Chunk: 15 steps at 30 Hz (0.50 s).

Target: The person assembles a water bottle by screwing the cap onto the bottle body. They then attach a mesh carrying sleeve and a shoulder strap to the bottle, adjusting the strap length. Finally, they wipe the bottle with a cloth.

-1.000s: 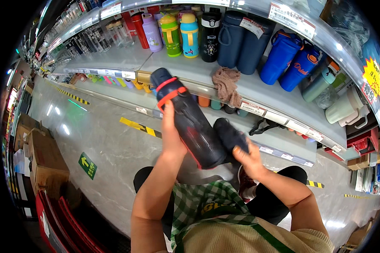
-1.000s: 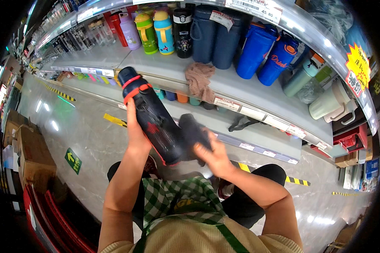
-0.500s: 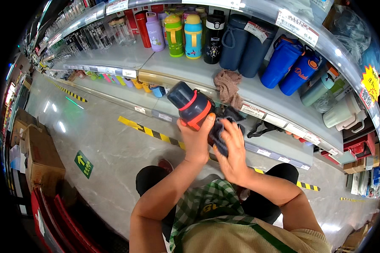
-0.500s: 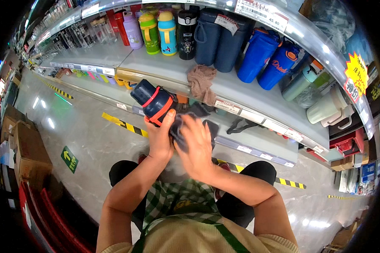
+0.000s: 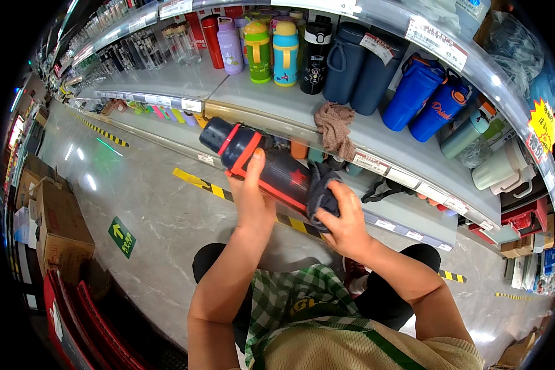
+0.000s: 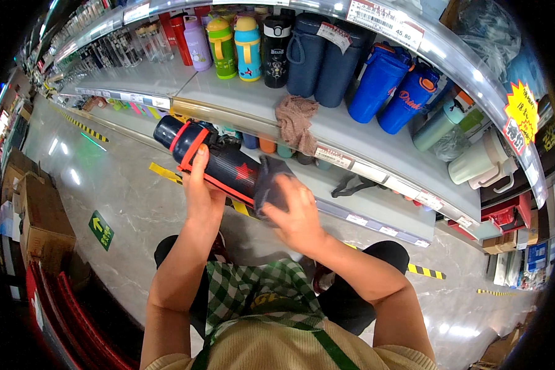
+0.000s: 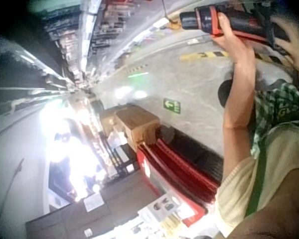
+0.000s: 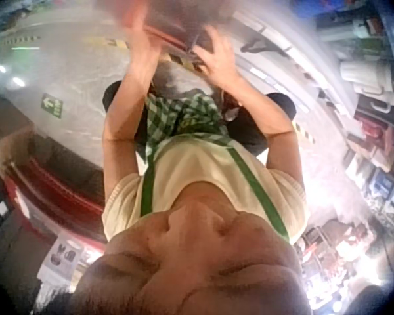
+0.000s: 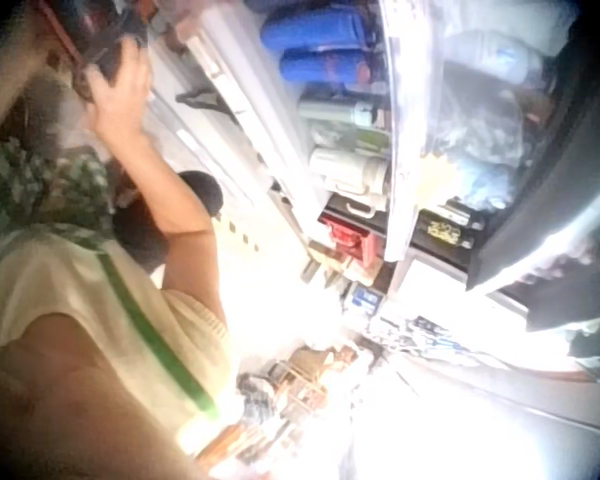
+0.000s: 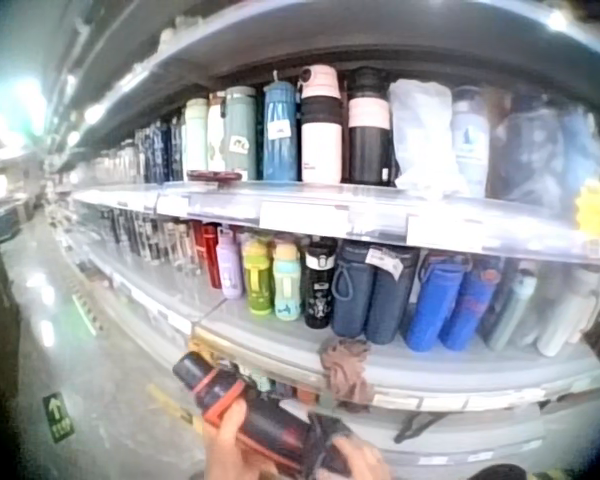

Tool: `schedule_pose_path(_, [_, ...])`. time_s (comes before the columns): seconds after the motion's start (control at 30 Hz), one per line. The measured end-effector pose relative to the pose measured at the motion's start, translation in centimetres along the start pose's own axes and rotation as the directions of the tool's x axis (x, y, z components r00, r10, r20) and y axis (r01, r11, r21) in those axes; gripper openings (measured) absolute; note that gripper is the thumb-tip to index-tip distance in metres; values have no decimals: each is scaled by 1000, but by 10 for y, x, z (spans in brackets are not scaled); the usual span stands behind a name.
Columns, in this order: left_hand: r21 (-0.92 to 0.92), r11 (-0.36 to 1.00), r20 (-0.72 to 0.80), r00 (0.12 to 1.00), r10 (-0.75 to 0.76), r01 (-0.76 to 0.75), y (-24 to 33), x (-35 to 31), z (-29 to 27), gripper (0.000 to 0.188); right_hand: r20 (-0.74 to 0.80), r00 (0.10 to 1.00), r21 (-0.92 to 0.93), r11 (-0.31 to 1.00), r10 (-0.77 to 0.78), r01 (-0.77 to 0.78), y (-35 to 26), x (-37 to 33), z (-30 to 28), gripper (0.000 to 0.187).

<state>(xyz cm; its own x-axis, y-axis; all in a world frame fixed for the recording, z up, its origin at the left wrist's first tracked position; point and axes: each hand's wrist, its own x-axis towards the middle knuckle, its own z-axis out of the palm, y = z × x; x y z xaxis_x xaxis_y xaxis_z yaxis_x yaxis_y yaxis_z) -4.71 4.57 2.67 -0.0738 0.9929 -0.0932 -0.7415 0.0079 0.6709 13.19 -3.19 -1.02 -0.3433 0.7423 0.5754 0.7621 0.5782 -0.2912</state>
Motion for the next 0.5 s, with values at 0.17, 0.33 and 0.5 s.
schedule_pose_path(0.17, [-46, 999, 23, 1000, -5, 6, 0, 3, -5, 34, -70, 887, 588, 737, 456, -333, 5, -4, 9, 30])
schedule_pose_path(0.33, [-27, 1000, 79, 997, 17, -15, -5, 1, -5, 37, 526, 569, 843, -296, 632, -450, 9, 10, -4, 47])
schedule_pose_path(0.5, [14, 997, 66, 995, 74, -75, -8, -6, 9, 42, 828, 462, 547, -638, 319, -541, 0, 14, -2, 67])
